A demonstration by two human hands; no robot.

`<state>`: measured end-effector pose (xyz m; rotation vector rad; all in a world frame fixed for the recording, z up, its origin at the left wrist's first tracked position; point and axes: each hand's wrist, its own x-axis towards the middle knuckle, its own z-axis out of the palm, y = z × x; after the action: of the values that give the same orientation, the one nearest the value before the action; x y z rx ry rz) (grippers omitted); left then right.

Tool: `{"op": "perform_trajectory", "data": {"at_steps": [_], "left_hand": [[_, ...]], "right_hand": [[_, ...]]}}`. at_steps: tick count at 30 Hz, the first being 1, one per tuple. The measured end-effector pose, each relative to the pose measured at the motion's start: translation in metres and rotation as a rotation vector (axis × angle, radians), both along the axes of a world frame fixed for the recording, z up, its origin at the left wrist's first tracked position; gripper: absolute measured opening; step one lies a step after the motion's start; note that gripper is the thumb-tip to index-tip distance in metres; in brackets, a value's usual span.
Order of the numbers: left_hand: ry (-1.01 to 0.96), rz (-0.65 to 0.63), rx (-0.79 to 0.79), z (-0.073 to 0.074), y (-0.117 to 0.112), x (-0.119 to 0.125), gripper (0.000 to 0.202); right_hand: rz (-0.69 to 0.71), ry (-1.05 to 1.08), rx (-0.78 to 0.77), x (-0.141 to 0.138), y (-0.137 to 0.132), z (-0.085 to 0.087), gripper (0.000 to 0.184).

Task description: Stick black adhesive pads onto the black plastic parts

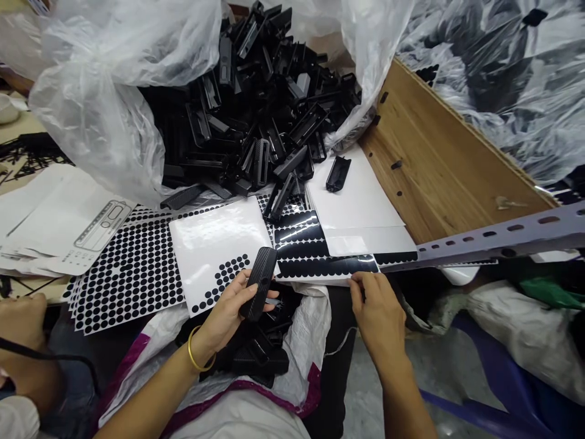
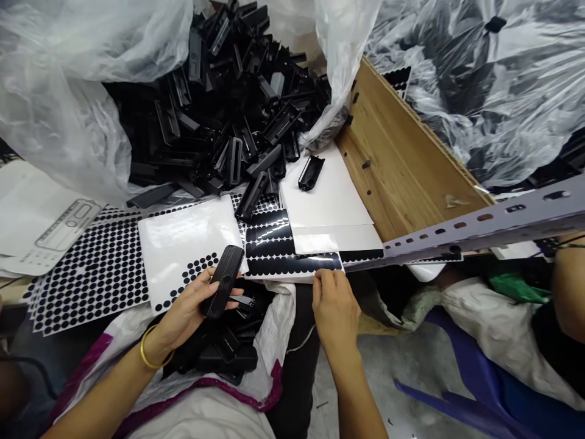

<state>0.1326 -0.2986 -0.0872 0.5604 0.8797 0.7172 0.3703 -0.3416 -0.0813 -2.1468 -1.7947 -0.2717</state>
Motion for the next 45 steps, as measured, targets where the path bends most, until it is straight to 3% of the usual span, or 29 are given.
{"op": "perform_trajectory", "data": {"at_steps": [5, 9, 14, 17, 27, 35, 38, 45], "left_hand": [[-0.058, -0.019, -0.026, -0.002, 0.000, 0.005, 0.029], [-0.127, -0.044, -0.046, -0.003, -0.001, 0.004, 0.032], [-0.171, -0.072, -0.044, -0.005, 0.000, -0.004, 0.036], [-0.151, -0.073, -0.052, -0.006, 0.000, -0.007, 0.039], [-0.097, -0.104, -0.087, -0.007, -0.003, -0.006, 0.037], [-0.087, -0.131, -0.081, -0.009, -0.002, -0.008, 0.040], [-0.081, -0.129, -0.081, -0.009, -0.002, -0.008, 0.040], [-0.065, -0.095, -0.089, -0.011, -0.003, -0.009, 0.042]], "right_hand": [[0.167, 0.059, -0.081, -0.007, -0.002, 0.007, 0.025], [0.364, 0.531, -0.216, -0.042, 0.002, 0.014, 0.021], [0.293, 1.117, -0.271, -0.077, 0.018, 0.020, 0.017], [0.289, 1.323, -0.383, -0.085, 0.026, 0.018, 0.017], [0.283, 1.230, -0.561, -0.092, 0.030, 0.011, 0.016], [0.278, 1.345, -0.642, -0.088, 0.034, 0.006, 0.018], [0.276, 1.361, -0.638, -0.089, 0.034, 0.005, 0.018], [0.296, 1.150, -0.541, -0.096, 0.033, 0.007, 0.017]]}}
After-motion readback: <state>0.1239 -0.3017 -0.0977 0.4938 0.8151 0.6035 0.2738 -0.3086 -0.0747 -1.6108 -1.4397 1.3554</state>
